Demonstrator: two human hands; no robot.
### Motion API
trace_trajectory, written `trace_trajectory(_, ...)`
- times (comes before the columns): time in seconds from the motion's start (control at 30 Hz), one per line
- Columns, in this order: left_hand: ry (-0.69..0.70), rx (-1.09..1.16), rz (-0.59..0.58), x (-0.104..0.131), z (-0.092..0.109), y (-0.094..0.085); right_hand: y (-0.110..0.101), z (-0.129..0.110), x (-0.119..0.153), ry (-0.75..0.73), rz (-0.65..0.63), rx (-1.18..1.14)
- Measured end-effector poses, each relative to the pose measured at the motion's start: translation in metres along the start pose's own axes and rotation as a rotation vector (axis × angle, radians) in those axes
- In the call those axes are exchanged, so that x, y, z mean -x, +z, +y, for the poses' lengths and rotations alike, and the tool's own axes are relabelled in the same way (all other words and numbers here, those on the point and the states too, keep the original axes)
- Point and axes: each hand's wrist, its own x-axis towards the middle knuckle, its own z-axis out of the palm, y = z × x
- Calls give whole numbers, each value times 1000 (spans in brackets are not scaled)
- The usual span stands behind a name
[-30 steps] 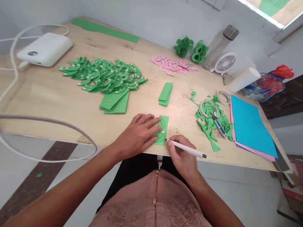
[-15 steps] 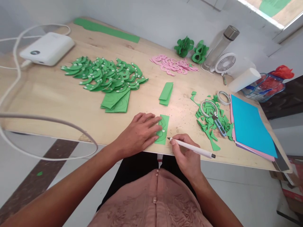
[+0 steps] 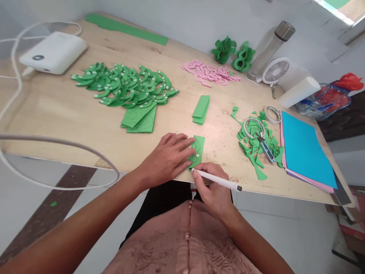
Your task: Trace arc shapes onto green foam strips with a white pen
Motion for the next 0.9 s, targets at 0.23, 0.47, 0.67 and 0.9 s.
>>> trace_trajectory(0.23, -5, 3, -7, 0, -1, 0, 3, 0, 0, -45, 17, 14)
trace_trajectory(0.47, -7, 7, -7, 0, 0, -1, 4, 0, 0, -63, 6, 36)
trace_trajectory(0.67, -5, -1, -6, 0, 0, 1, 4, 1, 1, -59, 9, 32)
trace_trajectory(0.9, -3, -3, 0, 0, -1, -1, 2, 1, 2, -56, 19, 53)
